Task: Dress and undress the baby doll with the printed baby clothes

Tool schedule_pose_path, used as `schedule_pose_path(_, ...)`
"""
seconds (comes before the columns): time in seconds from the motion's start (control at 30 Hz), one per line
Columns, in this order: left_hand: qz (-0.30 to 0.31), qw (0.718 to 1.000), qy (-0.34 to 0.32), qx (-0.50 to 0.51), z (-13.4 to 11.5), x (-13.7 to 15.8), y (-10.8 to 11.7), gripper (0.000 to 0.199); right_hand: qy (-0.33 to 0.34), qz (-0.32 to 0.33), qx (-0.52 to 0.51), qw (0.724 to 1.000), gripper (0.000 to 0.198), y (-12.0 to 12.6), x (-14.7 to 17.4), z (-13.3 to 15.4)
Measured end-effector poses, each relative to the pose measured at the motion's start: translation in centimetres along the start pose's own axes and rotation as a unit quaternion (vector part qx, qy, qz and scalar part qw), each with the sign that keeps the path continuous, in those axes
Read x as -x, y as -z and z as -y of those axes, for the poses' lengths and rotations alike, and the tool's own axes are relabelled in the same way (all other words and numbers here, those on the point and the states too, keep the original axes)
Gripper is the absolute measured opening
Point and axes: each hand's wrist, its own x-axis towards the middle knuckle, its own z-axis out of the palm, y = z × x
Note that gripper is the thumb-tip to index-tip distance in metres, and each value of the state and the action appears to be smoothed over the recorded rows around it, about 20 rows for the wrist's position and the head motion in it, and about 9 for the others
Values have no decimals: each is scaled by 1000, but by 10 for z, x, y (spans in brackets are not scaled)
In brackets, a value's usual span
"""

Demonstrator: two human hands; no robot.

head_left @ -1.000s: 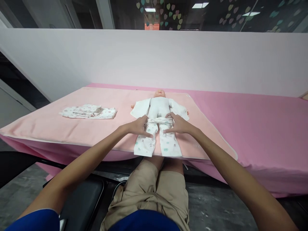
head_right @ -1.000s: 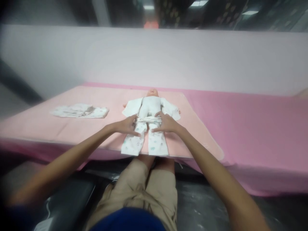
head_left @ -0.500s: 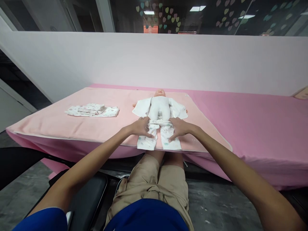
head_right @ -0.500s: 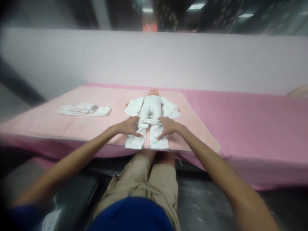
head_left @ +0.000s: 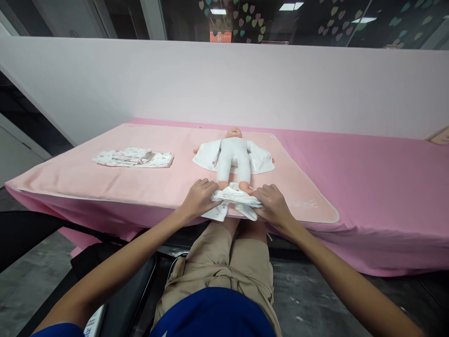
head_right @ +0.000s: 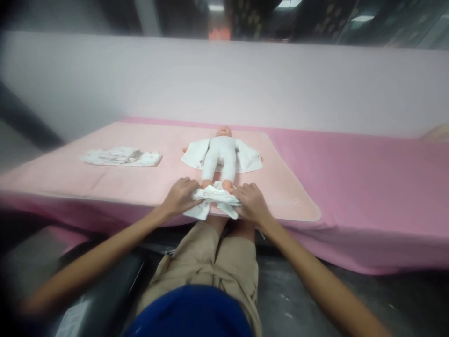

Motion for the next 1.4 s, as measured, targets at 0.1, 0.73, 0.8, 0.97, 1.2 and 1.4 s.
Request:
schedule_pose_path(0.1,-6,999,-20,25,-18,16,15,27,-14,-6,-31,999,24,16,16,19)
schedule_pose_path(0.73,-39,989,-112,87,-54,-124,236,41,-177,84,-299,934,54,223,-119,-10)
schedule_pose_path(0.8,-40,989,-128,62,-55,-132,248,40,-157,109,-319,928,47,229,-127,-15)
schedule_pose_path(0.97,-40,989,-146,-2,-48,-145,263,39,-60,91,-348,931,40,238,-127,-5)
schedule_pose_path(1.2,-26,988,-118,-99,-26,-151,265,44,33,-91,-161,982,39,239,-126,0)
schedule_pose_path(1.4,-34,989,-61,-131,-17,-153,265,66,-7,-104,-27,994,37,230,-131,-21)
